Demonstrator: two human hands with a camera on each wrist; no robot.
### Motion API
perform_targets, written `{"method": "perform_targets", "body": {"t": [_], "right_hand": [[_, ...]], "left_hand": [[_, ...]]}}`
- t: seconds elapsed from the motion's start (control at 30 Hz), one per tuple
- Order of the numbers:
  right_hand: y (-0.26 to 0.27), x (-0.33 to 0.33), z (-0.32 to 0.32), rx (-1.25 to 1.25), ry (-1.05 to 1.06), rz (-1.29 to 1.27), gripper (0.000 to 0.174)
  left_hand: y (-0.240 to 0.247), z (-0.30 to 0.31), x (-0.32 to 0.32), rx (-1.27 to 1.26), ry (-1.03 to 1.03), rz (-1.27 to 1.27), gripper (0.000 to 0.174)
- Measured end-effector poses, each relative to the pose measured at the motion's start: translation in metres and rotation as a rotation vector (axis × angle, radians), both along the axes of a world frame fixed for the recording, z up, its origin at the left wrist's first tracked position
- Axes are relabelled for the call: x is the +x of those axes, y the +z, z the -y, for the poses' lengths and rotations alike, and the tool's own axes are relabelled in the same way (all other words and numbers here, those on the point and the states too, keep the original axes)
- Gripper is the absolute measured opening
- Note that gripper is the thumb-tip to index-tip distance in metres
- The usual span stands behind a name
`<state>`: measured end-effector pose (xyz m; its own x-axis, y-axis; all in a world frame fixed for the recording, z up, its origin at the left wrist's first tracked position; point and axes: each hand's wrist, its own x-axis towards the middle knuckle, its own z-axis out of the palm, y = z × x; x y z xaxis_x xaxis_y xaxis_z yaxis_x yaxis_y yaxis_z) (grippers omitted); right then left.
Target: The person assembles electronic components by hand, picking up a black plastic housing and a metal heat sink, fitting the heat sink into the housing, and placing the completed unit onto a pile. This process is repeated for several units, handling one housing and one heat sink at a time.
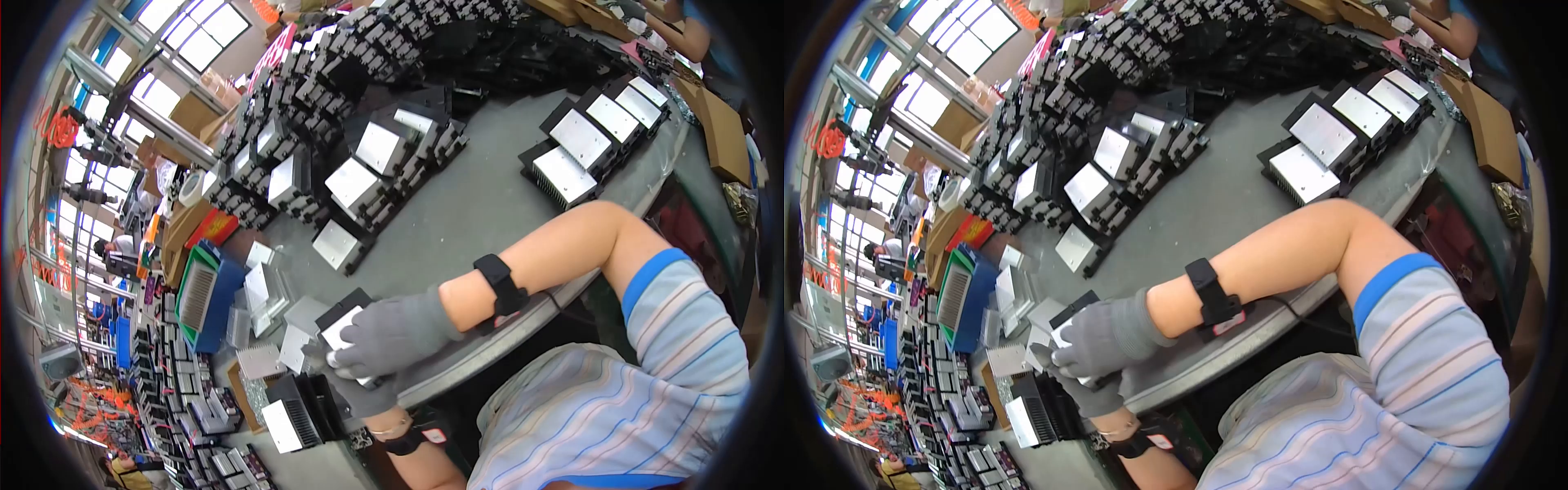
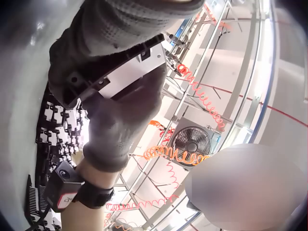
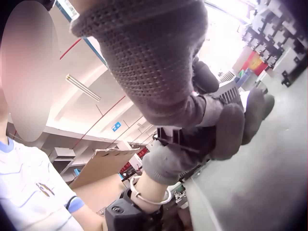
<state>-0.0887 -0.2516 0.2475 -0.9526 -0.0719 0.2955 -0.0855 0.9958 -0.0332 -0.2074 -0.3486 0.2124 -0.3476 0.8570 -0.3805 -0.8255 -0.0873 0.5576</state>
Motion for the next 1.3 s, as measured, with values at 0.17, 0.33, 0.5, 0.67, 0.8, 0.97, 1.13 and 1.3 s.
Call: {"method": "perform_targets", "body": {"t": [0.17,0.33,0.5,0.67,0.8,0.97,1.13,1.3], "right_hand": [[0.0,0.021,-0.035,-0.34,-0.246,-0.242,0.061],[0.093,0.108,-0.157,-0.279,-0.824,-0.293,0.043],[0.031,0.187,-0.275,-0.27,-1.41,0.328,0.049],[0.001,0.198,-0.266,-0.148,-1.382,0.576,0.109],[-0.014,0.222,-0.3,-0.132,-1.338,0.323,0.079],[0.037,0.244,-0.273,-0.256,-1.56,-0.041,0.073],[0.043,0.267,-0.266,-0.337,-1.673,-0.369,0.038],[0.067,0.279,-0.239,-0.545,-1.655,-0.388,0.042]], "left_hand": [[0.0,-0.074,-0.043,0.035,-0.186,-0.196,0.056],[-0.028,-0.15,-0.079,0.078,-0.164,-0.618,0.044],[-0.027,-0.184,-0.067,-0.14,-0.06,-1.048,0.042],[-0.054,-0.182,-0.093,-0.077,-0.276,-0.724,0.052],[-0.037,-0.18,-0.057,-0.21,-0.261,-1.19,0.064],[-0.039,-0.198,-0.058,-0.22,-0.192,-1.01,0.064],[-0.049,-0.171,-0.07,-0.096,-0.225,-1.545,0.055],[-0.028,-0.131,-0.035,-0.178,0.057,-1.264,0.054]]}}
